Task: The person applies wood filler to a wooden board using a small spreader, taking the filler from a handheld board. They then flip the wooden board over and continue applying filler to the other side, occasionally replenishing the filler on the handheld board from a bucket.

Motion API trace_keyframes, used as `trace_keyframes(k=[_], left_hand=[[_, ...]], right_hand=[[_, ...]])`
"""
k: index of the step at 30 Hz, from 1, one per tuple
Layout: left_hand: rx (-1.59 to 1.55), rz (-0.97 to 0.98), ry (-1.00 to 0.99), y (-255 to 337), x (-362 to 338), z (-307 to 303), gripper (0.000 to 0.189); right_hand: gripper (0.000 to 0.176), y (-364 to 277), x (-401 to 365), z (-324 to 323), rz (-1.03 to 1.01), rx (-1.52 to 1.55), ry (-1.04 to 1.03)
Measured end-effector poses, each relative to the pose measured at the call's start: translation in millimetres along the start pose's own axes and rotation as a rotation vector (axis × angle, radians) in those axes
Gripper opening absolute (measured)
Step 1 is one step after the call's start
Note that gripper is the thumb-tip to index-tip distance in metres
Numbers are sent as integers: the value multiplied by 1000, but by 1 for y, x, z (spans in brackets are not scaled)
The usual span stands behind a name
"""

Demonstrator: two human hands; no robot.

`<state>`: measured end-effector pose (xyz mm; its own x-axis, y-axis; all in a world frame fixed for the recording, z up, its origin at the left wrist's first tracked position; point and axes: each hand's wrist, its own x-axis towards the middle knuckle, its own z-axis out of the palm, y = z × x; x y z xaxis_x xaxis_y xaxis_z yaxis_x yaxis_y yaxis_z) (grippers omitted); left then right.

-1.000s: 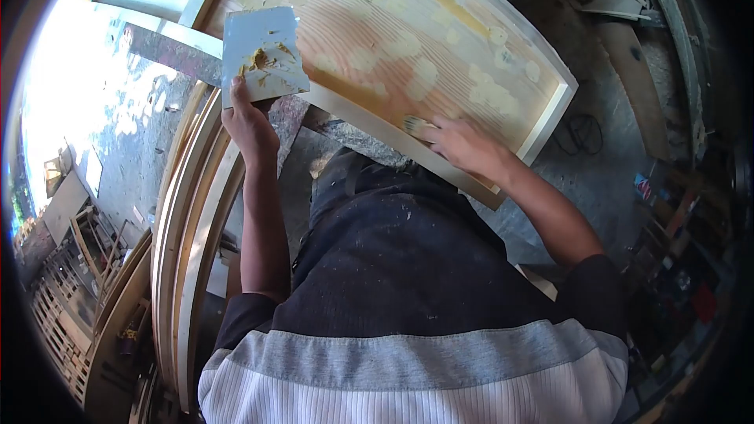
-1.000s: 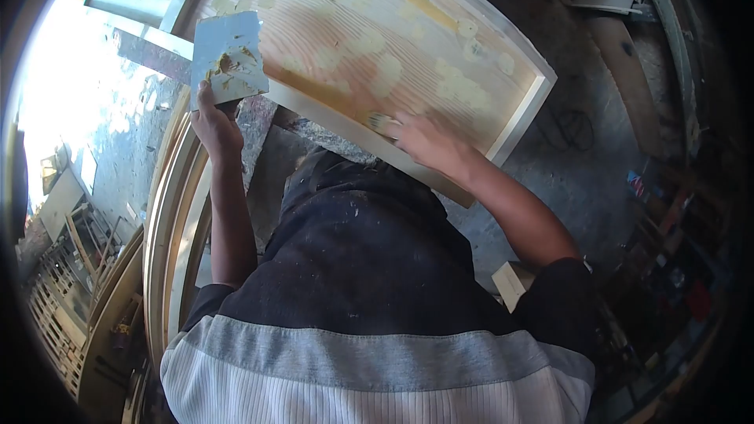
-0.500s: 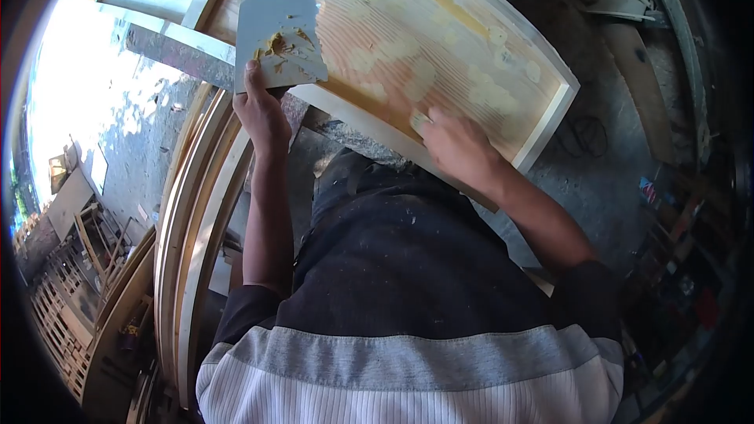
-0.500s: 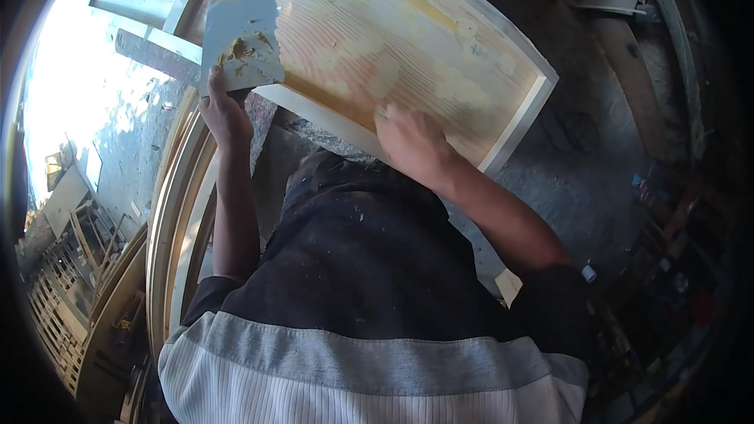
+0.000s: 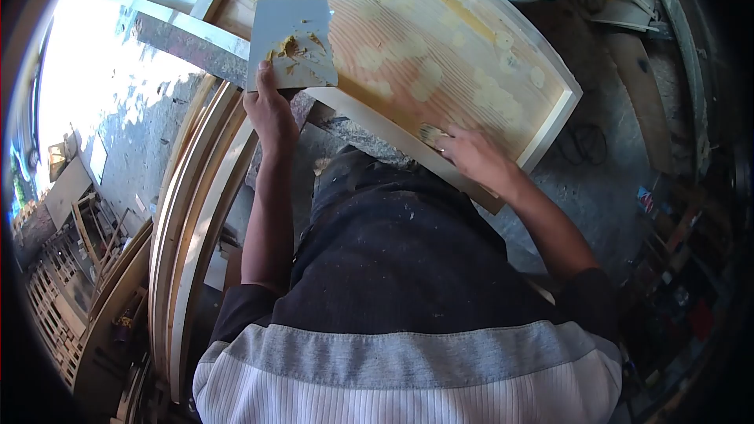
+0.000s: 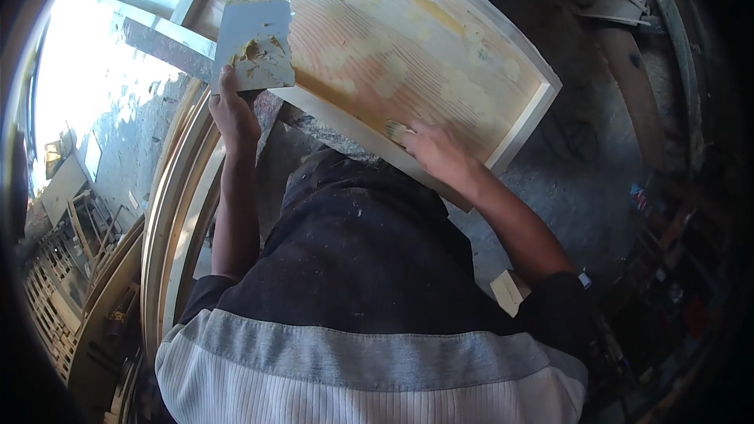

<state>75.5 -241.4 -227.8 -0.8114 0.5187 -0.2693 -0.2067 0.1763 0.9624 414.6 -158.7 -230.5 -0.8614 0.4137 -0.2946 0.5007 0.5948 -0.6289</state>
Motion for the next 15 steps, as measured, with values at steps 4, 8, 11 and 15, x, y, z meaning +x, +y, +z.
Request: trace_keyframes(k=[4, 8, 11, 15], left_hand=[[-83, 63, -42, 16, -9, 13, 49], [-137, 73, -57, 23, -6, 30, 50], [-139, 50, -31, 13, 1, 24, 51], [-67, 56, -34, 13, 0, 17, 51]], right_hand=[[7, -32, 21, -32, 83, -36, 74], [10, -35, 46, 3, 6, -63, 147], [12, -34, 13, -17, 31, -249, -48], [15, -1, 48, -66, -103, -176, -160]])
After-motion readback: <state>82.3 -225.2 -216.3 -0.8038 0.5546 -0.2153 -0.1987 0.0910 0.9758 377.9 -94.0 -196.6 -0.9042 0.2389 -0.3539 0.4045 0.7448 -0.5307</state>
